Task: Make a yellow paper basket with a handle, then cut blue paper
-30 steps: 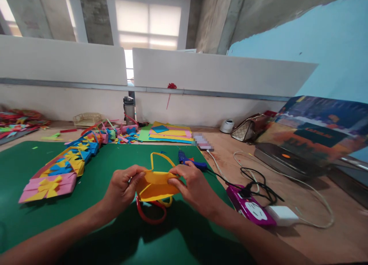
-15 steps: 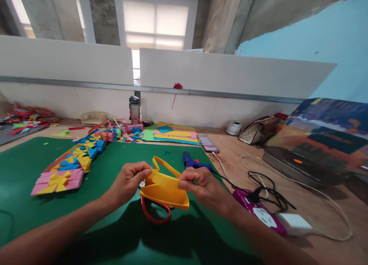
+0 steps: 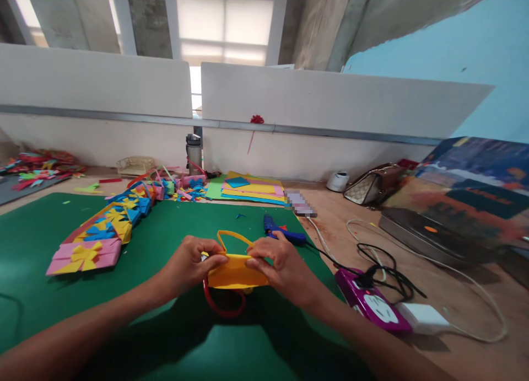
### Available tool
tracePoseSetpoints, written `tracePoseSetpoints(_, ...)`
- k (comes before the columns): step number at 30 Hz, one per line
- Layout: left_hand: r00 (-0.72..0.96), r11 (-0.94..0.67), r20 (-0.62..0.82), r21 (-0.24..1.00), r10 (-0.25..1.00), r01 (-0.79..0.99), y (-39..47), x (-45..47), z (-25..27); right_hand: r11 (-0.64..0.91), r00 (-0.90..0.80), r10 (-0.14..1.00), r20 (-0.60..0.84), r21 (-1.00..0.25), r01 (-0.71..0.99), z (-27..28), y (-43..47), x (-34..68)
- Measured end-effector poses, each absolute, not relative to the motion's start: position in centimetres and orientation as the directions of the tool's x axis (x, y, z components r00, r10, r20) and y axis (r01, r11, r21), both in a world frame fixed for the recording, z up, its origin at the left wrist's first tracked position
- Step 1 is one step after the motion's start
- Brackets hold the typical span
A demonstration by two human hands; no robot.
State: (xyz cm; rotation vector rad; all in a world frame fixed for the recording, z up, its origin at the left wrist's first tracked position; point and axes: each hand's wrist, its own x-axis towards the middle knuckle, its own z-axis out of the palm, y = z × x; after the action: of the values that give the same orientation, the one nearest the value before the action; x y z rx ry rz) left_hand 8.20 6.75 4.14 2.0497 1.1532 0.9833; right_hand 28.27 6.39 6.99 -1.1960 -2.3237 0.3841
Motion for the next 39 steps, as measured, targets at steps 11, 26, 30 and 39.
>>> tracePoseSetpoints(11,0.388,-0.45,0.306,0.813,0.869,0.368,6.1,8.8,4.0,0.646,-0.555,0.756,0.348,-0.533,0.546,6.4,6.3,27.9)
tracePoseSetpoints(26,0.407,-0.705,0.701,0.194,0.586,0.682,6.6,8.1,2.5,0.63,-0.509,0.768,0.388,-0.315,0.71,5.5,6.1,27.6)
tracePoseSetpoints(30,0.389,-0.685,0.589,0.439,0.708,0.582,6.8,8.4,2.3,0.662,-0.53,0.737,0.42,-0.285,0.693,5.4,5.9,27.6)
tracePoseSetpoints(39,0.391,-0.657,0.53,0.647,0.753,0.388,6.6,9.3,2.3,0.702,-0.536,0.697,0.477,-0.296,0.648,4.5,6.1,27.6)
